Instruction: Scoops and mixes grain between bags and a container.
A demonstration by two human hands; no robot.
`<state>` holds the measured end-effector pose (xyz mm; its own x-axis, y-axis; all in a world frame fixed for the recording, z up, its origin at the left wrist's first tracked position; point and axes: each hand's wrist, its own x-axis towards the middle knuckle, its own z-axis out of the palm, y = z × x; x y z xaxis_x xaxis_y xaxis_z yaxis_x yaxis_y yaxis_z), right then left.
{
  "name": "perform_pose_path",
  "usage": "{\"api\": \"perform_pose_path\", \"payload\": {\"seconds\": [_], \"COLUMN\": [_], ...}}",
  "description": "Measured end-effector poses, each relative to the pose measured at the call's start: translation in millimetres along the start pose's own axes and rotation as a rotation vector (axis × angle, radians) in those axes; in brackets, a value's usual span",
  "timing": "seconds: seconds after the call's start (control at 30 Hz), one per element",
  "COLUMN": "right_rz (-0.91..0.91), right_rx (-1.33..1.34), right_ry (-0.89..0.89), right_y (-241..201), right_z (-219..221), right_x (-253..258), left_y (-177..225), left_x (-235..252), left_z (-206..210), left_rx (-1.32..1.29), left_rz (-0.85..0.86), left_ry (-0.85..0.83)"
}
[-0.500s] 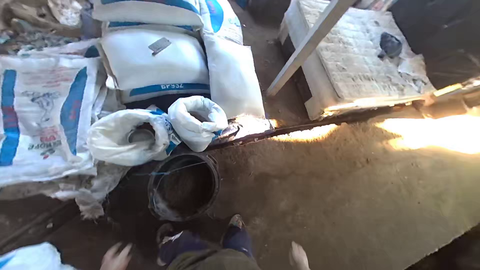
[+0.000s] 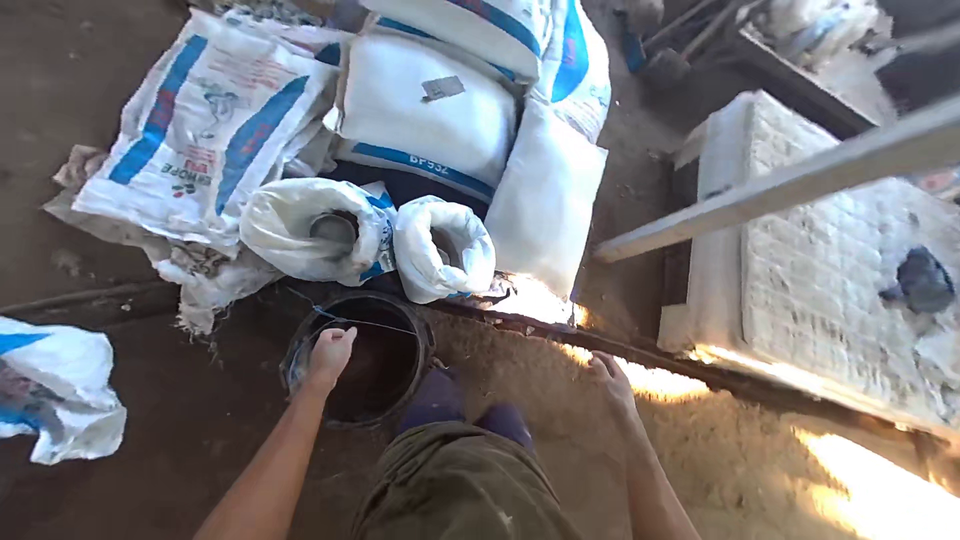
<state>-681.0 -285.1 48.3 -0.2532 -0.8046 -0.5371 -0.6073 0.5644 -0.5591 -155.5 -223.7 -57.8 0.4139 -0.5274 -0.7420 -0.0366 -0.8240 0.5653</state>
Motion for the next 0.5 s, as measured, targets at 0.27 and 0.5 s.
{"api": "perform_pose_path", "payload": {"seconds": [0.27,0.5], "right_rz": [-0.22,-0.47], "right_rx": [-0.334,-0.923], "right_ry": [-0.44,-0.862], "right_y": [-151.0,-190.0], "right_z": [108.7,401.0], "right_x": [164.8,439.6], "left_y": [77.8,95.0], "left_x": [54.9,221.8], "left_z": [113.6,243.9], "left_rx": [-0.215,-0.14], "left_rz": [-0.079,-0.284], "left_ry": [-0.034,0.302]}}
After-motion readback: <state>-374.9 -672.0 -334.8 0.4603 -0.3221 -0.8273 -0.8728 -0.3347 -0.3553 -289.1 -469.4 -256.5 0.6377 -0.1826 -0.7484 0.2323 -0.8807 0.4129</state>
